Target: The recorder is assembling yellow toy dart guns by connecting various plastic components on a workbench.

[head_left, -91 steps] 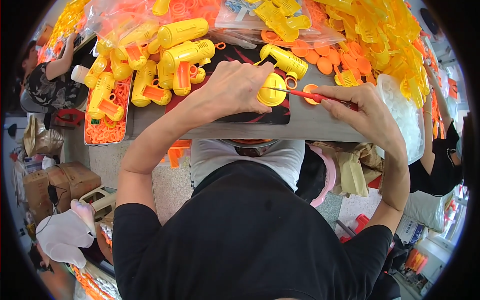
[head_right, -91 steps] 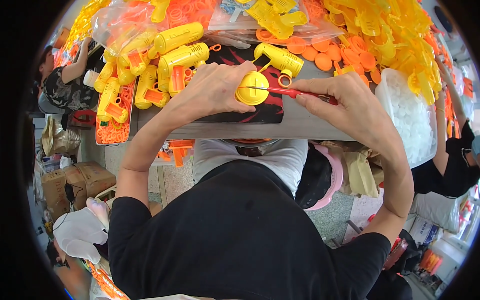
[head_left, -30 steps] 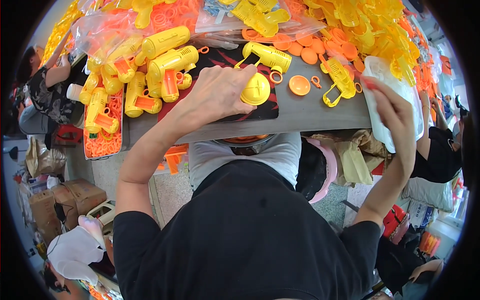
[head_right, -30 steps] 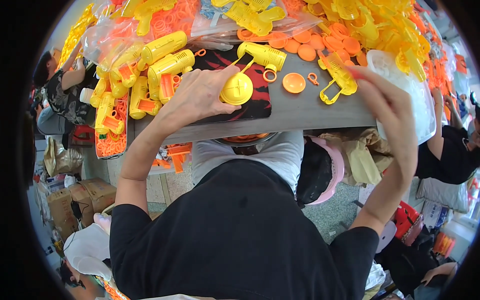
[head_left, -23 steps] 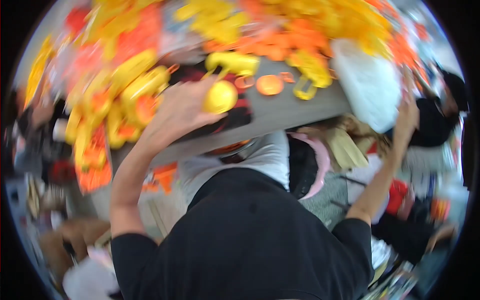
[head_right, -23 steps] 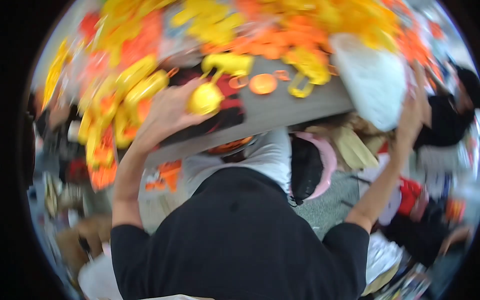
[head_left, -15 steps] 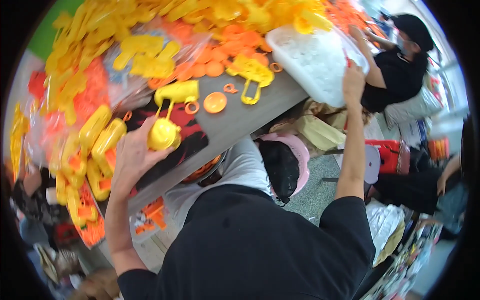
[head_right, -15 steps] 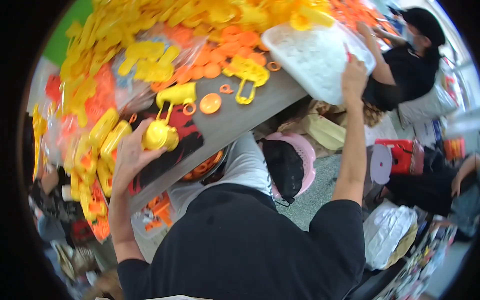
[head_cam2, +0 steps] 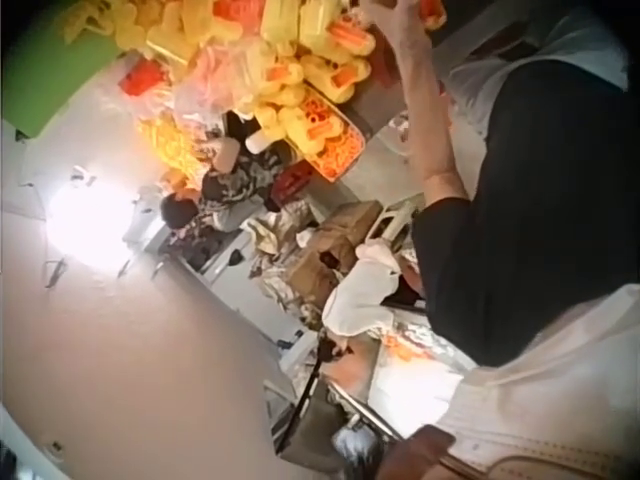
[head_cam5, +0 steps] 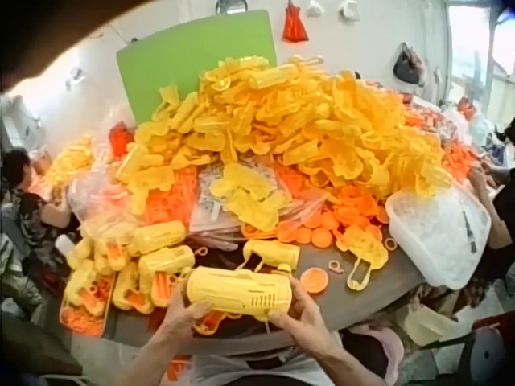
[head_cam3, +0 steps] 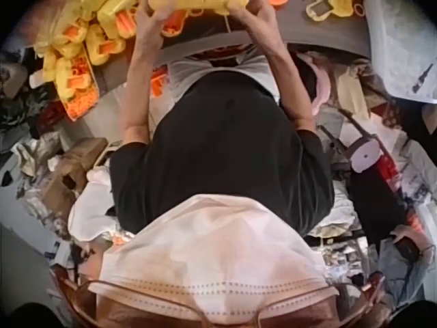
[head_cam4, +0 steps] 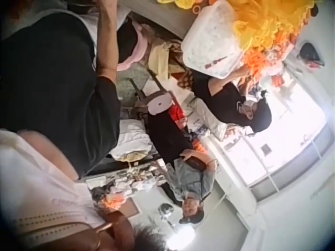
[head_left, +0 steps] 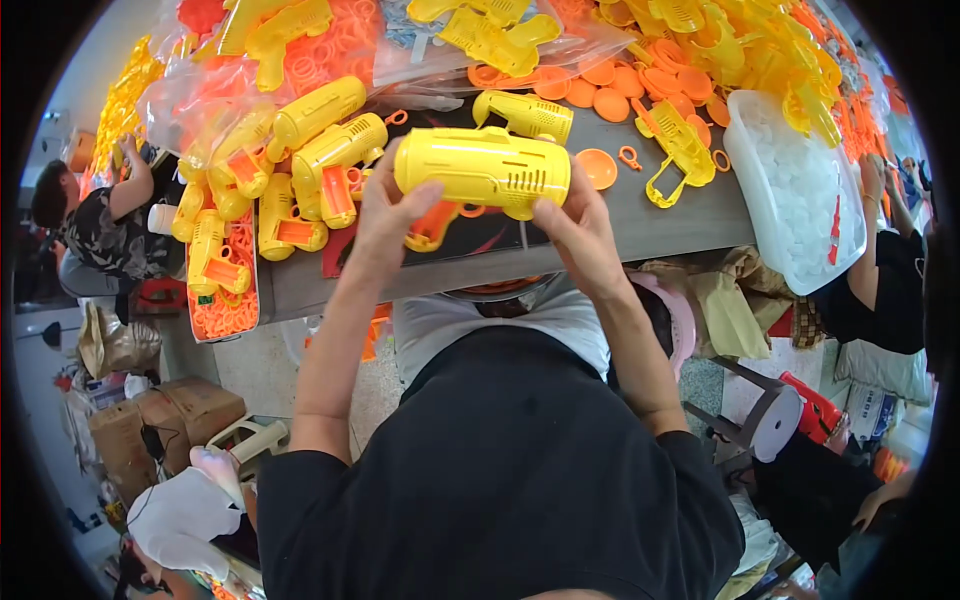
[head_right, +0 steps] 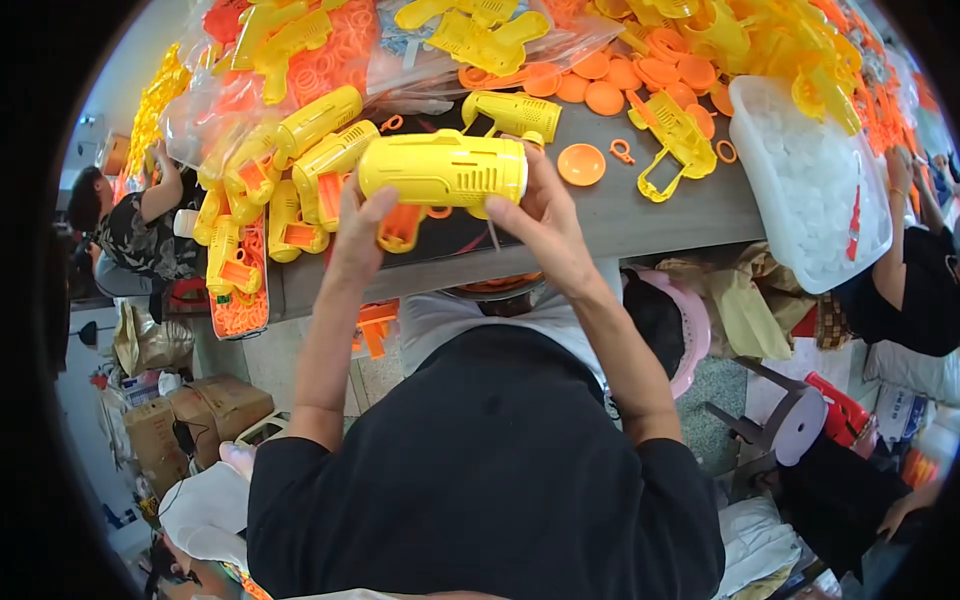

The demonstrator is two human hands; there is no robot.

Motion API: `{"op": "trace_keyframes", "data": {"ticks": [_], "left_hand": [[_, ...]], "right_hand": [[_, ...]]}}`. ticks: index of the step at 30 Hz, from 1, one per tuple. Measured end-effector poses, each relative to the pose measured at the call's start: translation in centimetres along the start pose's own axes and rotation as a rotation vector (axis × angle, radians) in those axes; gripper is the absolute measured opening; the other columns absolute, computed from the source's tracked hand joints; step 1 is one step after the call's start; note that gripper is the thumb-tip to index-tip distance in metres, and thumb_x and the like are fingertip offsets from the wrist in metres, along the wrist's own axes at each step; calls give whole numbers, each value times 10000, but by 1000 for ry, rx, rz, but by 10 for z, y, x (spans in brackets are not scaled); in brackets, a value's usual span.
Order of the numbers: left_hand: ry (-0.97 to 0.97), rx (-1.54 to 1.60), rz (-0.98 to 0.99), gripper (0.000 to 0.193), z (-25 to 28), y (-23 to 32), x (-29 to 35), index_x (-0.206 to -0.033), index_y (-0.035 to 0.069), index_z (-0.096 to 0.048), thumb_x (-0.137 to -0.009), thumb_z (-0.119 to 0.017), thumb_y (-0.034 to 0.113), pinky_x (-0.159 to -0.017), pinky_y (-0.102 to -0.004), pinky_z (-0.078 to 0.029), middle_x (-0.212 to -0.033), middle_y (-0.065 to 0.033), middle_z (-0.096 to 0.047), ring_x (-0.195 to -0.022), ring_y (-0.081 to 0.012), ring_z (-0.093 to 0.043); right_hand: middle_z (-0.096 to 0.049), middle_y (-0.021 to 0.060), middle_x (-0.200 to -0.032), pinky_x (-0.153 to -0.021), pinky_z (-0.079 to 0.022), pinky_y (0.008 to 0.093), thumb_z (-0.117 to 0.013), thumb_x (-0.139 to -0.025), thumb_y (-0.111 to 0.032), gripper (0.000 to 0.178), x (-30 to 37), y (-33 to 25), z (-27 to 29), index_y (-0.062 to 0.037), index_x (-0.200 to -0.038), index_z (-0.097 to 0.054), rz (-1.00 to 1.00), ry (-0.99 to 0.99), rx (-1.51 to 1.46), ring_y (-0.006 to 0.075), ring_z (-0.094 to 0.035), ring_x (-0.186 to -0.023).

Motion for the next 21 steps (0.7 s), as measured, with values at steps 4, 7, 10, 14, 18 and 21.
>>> {"op": "trace_keyframes", "data": {"ticks": [4, 7, 10, 14, 18, 21], "left_hand": [[-143, -46, 43, 632, 12, 2, 4, -1368, 25, -459, -805, -746, 56, -1077, -333, -409, -1317, -82, -567, -1230, -172, -544], [-428, -556, -147, 831, -23, 41, 2, -1456, 58, -395, -751, -833, 101, -1149, -358, -355, -1519, -109, -379, -1344, -196, -471], [-464, -552, -178, 840, -46, 49, -1, -1430, 49, -451, -711, -879, 123, -1100, -342, -414, -1443, -97, -489, -1269, -198, -540], [-158, -381, -121, 703, -11, 47, -11, -1309, 3, -551, -706, -897, 113, -946, -313, -525, -1155, -77, -689, -1048, -158, -660], [-89, -134, -209, 638, 16, 28, -7, -1269, -2, -574, -717, -880, 93, -913, -323, -541, -1091, -77, -706, -983, -158, -682], [-101, -79, -253, 652, 17, 22, -3, -1277, 9, -567, -714, -881, 108, -918, -333, -540, -1110, -85, -695, -1001, -178, -680]], "right_hand": [[-540, 112, -1403, -1072, -433, 352, -766, -853, -125, 765, -15, -11, -6, -15, -1498, -370, -67, -38, 98, 207, -542, -1270], [-590, 115, -1336, -1072, -437, 362, -765, -848, -108, 746, -24, -33, -22, -30, -1490, -393, -48, -176, 306, 212, -576, -1225], [-568, 135, -1354, -1064, -443, 374, -750, -854, -93, 763, -31, -48, -61, -57, -1514, -370, 36, -384, 838, 220, -551, -1262], [-507, 145, -1429, -1053, -451, 386, -688, -922, -125, 705, -27, -56, -25, -17, -1523, -336, 267, -21, 340, 238, -538, -1286], [-517, 123, -1431, -1028, -477, 359, -609, -995, -145, 609, 7, 14, -7, 10, -1518, -338, -184, -169, 277, 211, -541, -1274], [-552, 121, -1386, -999, -497, 342, -589, -1004, -125, 552, 6, 8, -16, 10, -1499, -384, -114, -141, 232, 197, -559, -1245]]}}
Point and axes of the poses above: each hand's wrist, its own x-axis away from the middle knuckle, its own z-axis out of the back of the hand, y = z × x, the point moved 9 cm from there along -x, towards the middle knuckle
